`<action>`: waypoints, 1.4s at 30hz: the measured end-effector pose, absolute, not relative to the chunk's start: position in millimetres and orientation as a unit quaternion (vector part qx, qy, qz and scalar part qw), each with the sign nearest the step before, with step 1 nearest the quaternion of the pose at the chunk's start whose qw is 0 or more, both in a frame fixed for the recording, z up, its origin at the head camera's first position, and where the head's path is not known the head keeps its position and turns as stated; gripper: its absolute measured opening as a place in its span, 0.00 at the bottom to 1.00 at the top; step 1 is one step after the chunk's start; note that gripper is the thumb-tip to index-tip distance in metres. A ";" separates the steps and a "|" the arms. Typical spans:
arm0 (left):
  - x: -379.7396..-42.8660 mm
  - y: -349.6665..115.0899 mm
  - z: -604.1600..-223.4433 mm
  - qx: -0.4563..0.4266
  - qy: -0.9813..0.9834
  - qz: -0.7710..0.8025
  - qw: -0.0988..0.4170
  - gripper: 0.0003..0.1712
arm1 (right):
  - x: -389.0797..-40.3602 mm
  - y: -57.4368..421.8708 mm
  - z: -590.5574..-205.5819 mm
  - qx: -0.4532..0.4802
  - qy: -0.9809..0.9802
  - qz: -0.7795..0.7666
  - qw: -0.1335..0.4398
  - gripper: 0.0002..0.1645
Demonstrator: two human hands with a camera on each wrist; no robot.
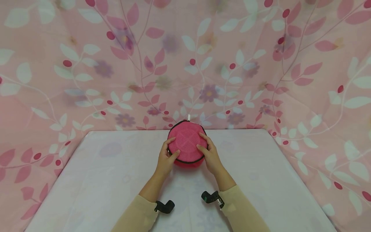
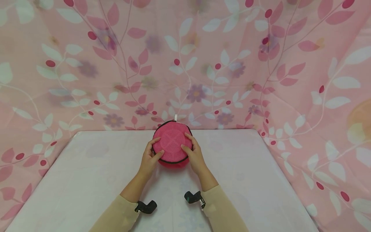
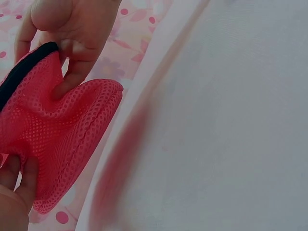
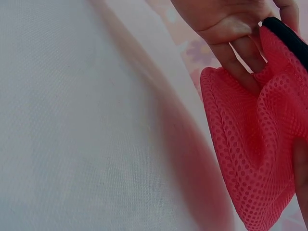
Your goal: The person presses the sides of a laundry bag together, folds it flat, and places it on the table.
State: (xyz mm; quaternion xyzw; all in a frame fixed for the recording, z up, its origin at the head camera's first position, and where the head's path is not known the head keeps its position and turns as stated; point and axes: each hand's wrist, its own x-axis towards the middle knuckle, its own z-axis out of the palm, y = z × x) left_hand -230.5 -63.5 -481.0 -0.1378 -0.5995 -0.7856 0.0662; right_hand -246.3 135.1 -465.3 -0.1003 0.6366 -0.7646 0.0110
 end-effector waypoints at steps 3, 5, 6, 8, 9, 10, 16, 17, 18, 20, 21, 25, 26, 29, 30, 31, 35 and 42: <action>-230.0 -63.5 -480.8 -0.139 -0.601 -0.784 0.067 0.33 | -246.3 135.6 -465.9 -0.100 0.642 -0.760 0.008 0.34; -230.3 -63.6 -481.1 -0.141 -0.602 -0.784 0.066 0.33 | -246.2 135.7 -465.7 -0.100 0.645 -0.757 0.005 0.34; -230.3 -63.6 -481.2 -0.142 -0.601 -0.784 0.065 0.34 | -245.9 135.7 -465.4 -0.101 0.648 -0.755 0.004 0.34; -230.5 -63.8 -481.7 -0.146 -0.602 -0.783 0.062 0.34 | -245.9 135.5 -465.0 -0.102 0.651 -0.752 0.000 0.34; -230.6 -63.9 -481.8 -0.148 -0.602 -0.782 0.059 0.34 | -246.1 135.4 -464.8 -0.103 0.651 -0.752 -0.001 0.34; -230.6 -64.0 -481.8 -0.151 -0.604 -0.781 0.056 0.34 | -246.2 135.4 -464.8 -0.104 0.651 -0.752 -0.003 0.34; -230.7 -63.9 -483.2 -0.168 -0.611 -0.772 0.042 0.35 | -246.9 135.6 -466.2 -0.104 0.644 -0.758 -0.007 0.32; -230.8 -64.0 -483.5 -0.170 -0.616 -0.768 0.042 0.34 | -247.1 135.5 -466.5 -0.104 0.641 -0.760 -0.005 0.32; -231.1 -64.2 -484.2 -0.172 -0.622 -0.762 0.042 0.33 | -247.4 135.4 -466.8 -0.104 0.637 -0.764 -0.004 0.32; -229.0 -64.5 -480.1 -0.167 -0.640 -0.749 0.040 0.30 | -247.8 135.1 -467.3 -0.104 0.627 -0.772 0.000 0.32; -229.0 -64.4 -480.2 -0.165 -0.647 -0.743 0.040 0.30 | -248.0 135.1 -467.7 -0.104 0.621 -0.777 0.002 0.32; -228.6 -63.9 -480.6 -0.159 -0.668 -0.726 0.040 0.28 | -248.1 134.9 -468.1 -0.100 0.606 -0.789 0.008 0.32; -230.9 -63.5 -485.2 -0.161 -0.669 -0.725 0.044 0.28 | -248.1 134.9 -468.1 -0.099 0.604 -0.791 0.009 0.32; -231.7 -63.4 -487.1 -0.161 -0.668 -0.725 0.043 0.29 | -247.4 134.4 -467.6 -0.095 0.599 -0.795 0.012 0.32; -232.0 -63.5 -487.4 -0.160 -0.667 -0.726 0.042 0.30 | -247.1 134.3 -467.4 -0.095 0.598 -0.796 0.013 0.32; -232.4 -63.5 -487.6 -0.159 -0.666 -0.728 0.042 0.30 | -247.0 134.0 -467.1 -0.095 0.597 -0.797 0.014 0.33; -231.9 -64.3 -484.4 -0.154 -0.663 -0.732 0.037 0.32 | -246.3 133.5 -466.5 -0.101 0.594 -0.798 0.016 0.33; -217.5 -66.4 -459.3 -0.153 -0.678 -0.718 0.043 0.34 | -245.9 133.7 -467.1 -0.098 0.596 -0.797 0.022 0.32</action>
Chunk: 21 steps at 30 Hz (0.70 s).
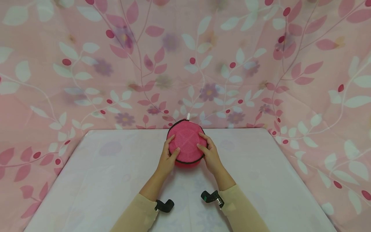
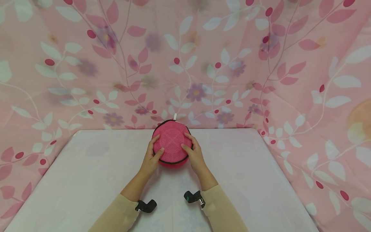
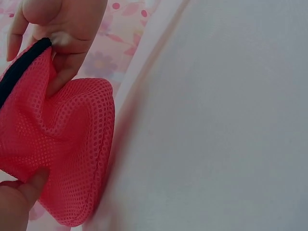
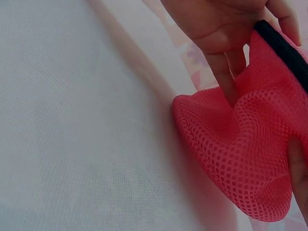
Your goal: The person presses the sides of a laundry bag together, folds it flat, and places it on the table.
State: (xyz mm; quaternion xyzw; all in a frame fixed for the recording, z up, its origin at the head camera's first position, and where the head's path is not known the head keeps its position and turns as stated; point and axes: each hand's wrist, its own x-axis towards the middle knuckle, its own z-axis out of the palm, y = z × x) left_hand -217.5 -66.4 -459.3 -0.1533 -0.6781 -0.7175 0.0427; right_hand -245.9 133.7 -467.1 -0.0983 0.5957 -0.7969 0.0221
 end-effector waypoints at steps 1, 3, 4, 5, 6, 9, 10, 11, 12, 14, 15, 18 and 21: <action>-217.2 -66.8 -459.0 -0.152 -0.681 -0.715 0.043 0.34 | -246.0 133.7 -467.5 -0.098 0.596 -0.797 0.023 0.32; -215.5 -67.4 -457.0 -0.153 -0.687 -0.709 0.044 0.34 | -245.9 133.5 -467.9 -0.098 0.596 -0.797 0.023 0.32; -214.8 -67.8 -456.5 -0.152 -0.691 -0.705 0.042 0.34 | -245.9 133.5 -468.3 -0.098 0.596 -0.797 0.024 0.32; -214.3 -68.1 -456.1 -0.153 -0.694 -0.702 0.042 0.34 | -246.0 133.4 -468.5 -0.099 0.596 -0.797 0.024 0.32; -213.9 -68.4 -455.6 -0.154 -0.698 -0.698 0.043 0.34 | -245.9 133.4 -468.6 -0.099 0.596 -0.796 0.025 0.32; -212.4 -68.9 -454.0 -0.153 -0.704 -0.692 0.042 0.35 | -245.7 133.2 -468.8 -0.101 0.599 -0.794 0.029 0.32; -212.1 -68.9 -453.7 -0.152 -0.706 -0.690 0.044 0.35 | -245.8 133.1 -468.7 -0.102 0.600 -0.793 0.031 0.32; -211.8 -69.0 -453.4 -0.151 -0.707 -0.689 0.045 0.35 | -245.8 133.0 -468.7 -0.102 0.602 -0.792 0.032 0.32; -211.5 -68.9 -452.9 -0.150 -0.709 -0.687 0.045 0.35 | -245.9 132.9 -468.8 -0.103 0.602 -0.791 0.034 0.32; -211.2 -69.0 -452.8 -0.148 -0.709 -0.687 0.048 0.35 | -246.0 132.6 -468.7 -0.106 0.602 -0.791 0.038 0.33; -211.4 -69.0 -453.1 -0.147 -0.710 -0.688 0.048 0.35 | -246.0 132.5 -468.8 -0.106 0.602 -0.790 0.039 0.33; -214.6 -68.9 -458.3 -0.145 -0.703 -0.694 0.050 0.35 | -245.8 132.2 -468.9 -0.107 0.603 -0.790 0.041 0.33; -223.0 -68.6 -471.6 -0.141 -0.692 -0.706 0.050 0.36 | -245.7 131.9 -469.0 -0.106 0.605 -0.788 0.040 0.33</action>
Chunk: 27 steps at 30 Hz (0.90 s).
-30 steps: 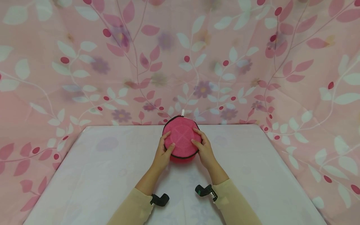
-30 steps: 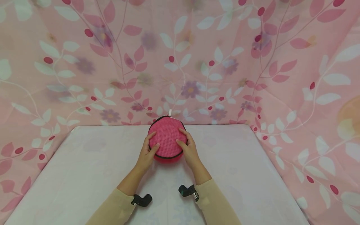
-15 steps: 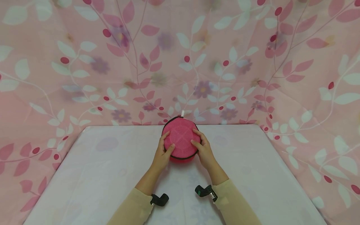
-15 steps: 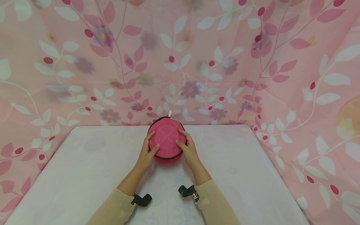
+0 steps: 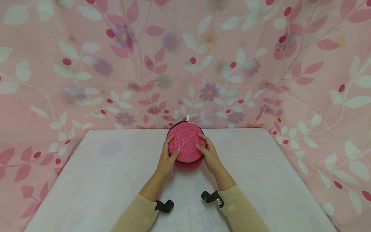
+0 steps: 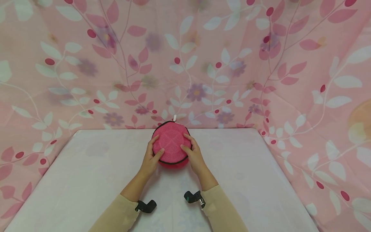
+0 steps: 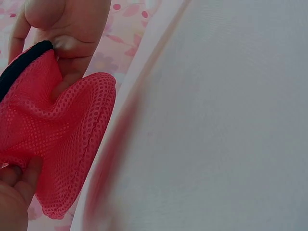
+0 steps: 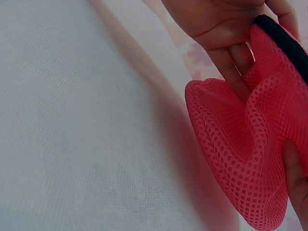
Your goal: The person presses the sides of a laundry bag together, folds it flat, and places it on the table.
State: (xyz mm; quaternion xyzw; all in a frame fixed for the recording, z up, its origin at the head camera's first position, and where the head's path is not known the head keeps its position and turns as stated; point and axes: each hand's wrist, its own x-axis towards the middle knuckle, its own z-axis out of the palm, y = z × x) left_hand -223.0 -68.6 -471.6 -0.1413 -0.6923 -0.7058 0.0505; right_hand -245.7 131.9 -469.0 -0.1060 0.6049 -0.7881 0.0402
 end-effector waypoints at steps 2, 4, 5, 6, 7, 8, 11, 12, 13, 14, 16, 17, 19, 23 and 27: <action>-228.8 -68.0 -480.7 -0.138 -0.681 -0.717 0.054 0.36 | -245.8 131.7 -469.1 -0.107 0.606 -0.787 0.040 0.32; -232.3 -67.6 -486.6 -0.133 -0.673 -0.725 0.059 0.36 | -245.8 131.6 -469.3 -0.108 0.607 -0.787 0.041 0.33; -233.0 -67.4 -487.9 -0.131 -0.670 -0.728 0.061 0.36 | -245.6 131.5 -469.1 -0.108 0.608 -0.786 0.041 0.33; -233.5 -67.3 -488.8 -0.130 -0.667 -0.731 0.063 0.36 | -245.7 131.5 -469.2 -0.108 0.610 -0.784 0.040 0.32; -233.5 -67.1 -489.4 -0.129 -0.665 -0.733 0.064 0.36 | -245.7 131.5 -469.2 -0.107 0.613 -0.782 0.039 0.32; -233.2 -67.0 -489.5 -0.130 -0.662 -0.736 0.064 0.36 | -245.7 131.5 -469.4 -0.106 0.616 -0.779 0.039 0.32; -233.0 -66.7 -489.9 -0.133 -0.656 -0.740 0.062 0.35 | -246.1 131.6 -470.0 -0.097 0.632 -0.768 0.034 0.31; -232.9 -66.5 -489.8 -0.134 -0.654 -0.742 0.061 0.35 | -246.5 131.7 -470.4 -0.094 0.639 -0.763 0.031 0.31; -232.4 -66.4 -489.3 -0.135 -0.653 -0.743 0.059 0.36 | -246.7 131.6 -470.6 -0.091 0.645 -0.759 0.029 0.31; -232.3 -66.2 -489.2 -0.135 -0.652 -0.744 0.058 0.36 | -246.9 131.6 -470.8 -0.089 0.649 -0.755 0.026 0.30; -232.0 -65.8 -489.1 -0.134 -0.653 -0.743 0.056 0.36 | -247.0 131.4 -470.9 -0.084 0.658 -0.748 0.019 0.30; -232.0 -65.7 -489.1 -0.134 -0.654 -0.743 0.055 0.36 | -246.9 131.3 -470.9 -0.083 0.661 -0.745 0.016 0.30; -231.6 -65.4 -489.0 -0.133 -0.655 -0.742 0.054 0.36 | -246.3 131.1 -470.4 -0.083 0.664 -0.743 0.013 0.30; -231.3 -65.1 -488.4 -0.132 -0.660 -0.737 0.054 0.36 | -245.7 130.8 -469.2 -0.085 0.667 -0.740 0.010 0.30; -231.6 -64.8 -489.0 -0.133 -0.665 -0.732 0.055 0.35 | -245.5 130.7 -468.9 -0.085 0.667 -0.740 0.009 0.30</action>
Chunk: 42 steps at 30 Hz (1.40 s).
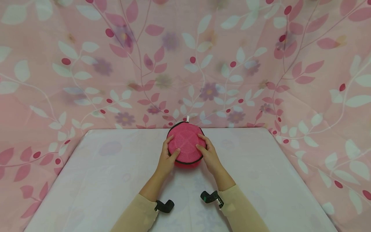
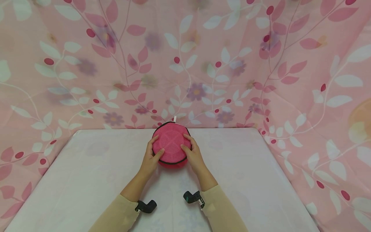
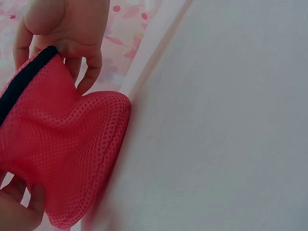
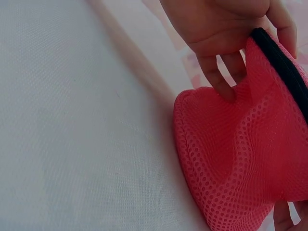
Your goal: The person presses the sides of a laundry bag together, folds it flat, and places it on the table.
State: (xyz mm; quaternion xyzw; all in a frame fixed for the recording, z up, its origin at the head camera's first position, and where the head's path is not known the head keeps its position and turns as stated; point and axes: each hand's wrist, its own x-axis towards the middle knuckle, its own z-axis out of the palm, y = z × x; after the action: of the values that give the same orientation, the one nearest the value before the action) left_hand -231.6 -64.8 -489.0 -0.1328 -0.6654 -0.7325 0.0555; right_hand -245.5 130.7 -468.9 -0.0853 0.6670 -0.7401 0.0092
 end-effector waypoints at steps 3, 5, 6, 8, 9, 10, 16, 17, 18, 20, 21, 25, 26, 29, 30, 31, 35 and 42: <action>-231.8 -64.7 -490.2 -0.133 -0.670 -0.729 0.056 0.35 | -245.3 130.8 -468.7 -0.085 0.666 -0.741 0.011 0.30; -231.7 -64.7 -490.9 -0.131 -0.673 -0.726 0.058 0.35 | -245.7 130.9 -469.0 -0.086 0.665 -0.742 0.012 0.30; -231.6 -64.7 -491.1 -0.130 -0.674 -0.724 0.060 0.35 | -245.6 130.9 -469.1 -0.085 0.664 -0.743 0.011 0.30; -232.2 -64.6 -492.0 -0.128 -0.677 -0.722 0.062 0.35 | -245.6 130.7 -469.1 -0.084 0.664 -0.743 0.011 0.30; -232.2 -64.6 -492.3 -0.127 -0.678 -0.721 0.062 0.35 | -245.5 130.6 -469.1 -0.083 0.664 -0.743 0.010 0.30; -232.4 -64.6 -492.5 -0.124 -0.680 -0.720 0.062 0.35 | -245.4 130.4 -469.2 -0.081 0.664 -0.743 0.010 0.30; -228.5 -64.5 -483.9 -0.113 -0.688 -0.715 0.047 0.36 | -245.1 129.7 -469.6 -0.073 0.666 -0.742 0.009 0.29; -226.4 -64.7 -479.9 -0.113 -0.689 -0.715 0.044 0.36 | -245.3 129.7 -469.9 -0.072 0.665 -0.743 0.009 0.30; -223.9 -64.9 -475.5 -0.113 -0.690 -0.713 0.042 0.35 | -245.3 129.8 -470.0 -0.072 0.663 -0.745 0.011 0.30; -219.2 -65.5 -467.5 -0.113 -0.695 -0.709 0.039 0.35 | -245.3 129.9 -470.0 -0.072 0.656 -0.751 0.016 0.30; -216.9 -65.7 -463.6 -0.113 -0.698 -0.706 0.040 0.35 | -245.2 129.9 -470.0 -0.073 0.652 -0.755 0.019 0.30; -212.8 -65.9 -457.8 -0.113 -0.703 -0.701 0.042 0.35 | -245.3 130.1 -470.6 -0.073 0.637 -0.767 0.031 0.31; -212.3 -65.9 -457.1 -0.114 -0.703 -0.701 0.042 0.35 | -245.5 130.1 -470.9 -0.073 0.633 -0.770 0.032 0.31; -211.7 -66.2 -457.2 -0.117 -0.698 -0.705 0.042 0.34 | -245.9 129.8 -471.9 -0.074 0.627 -0.775 0.031 0.31; -211.5 -66.4 -457.6 -0.117 -0.698 -0.705 0.043 0.34 | -246.1 129.5 -472.1 -0.074 0.624 -0.777 0.031 0.31; -211.6 -66.6 -458.1 -0.118 -0.699 -0.704 0.044 0.34 | -246.1 129.3 -472.3 -0.074 0.622 -0.779 0.030 0.31; -212.1 -67.8 -460.7 -0.112 -0.710 -0.694 0.045 0.34 | -246.1 128.5 -472.6 -0.072 0.614 -0.786 0.031 0.31; -212.1 -68.3 -460.6 -0.111 -0.708 -0.696 0.040 0.34 | -246.5 128.1 -472.4 -0.072 0.608 -0.790 0.035 0.31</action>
State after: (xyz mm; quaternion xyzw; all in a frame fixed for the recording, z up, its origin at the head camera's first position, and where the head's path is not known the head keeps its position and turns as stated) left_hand -212.1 -68.3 -460.6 -0.1112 -0.7085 -0.6958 0.0402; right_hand -246.5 128.1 -472.4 -0.0721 0.6081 -0.7898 0.0347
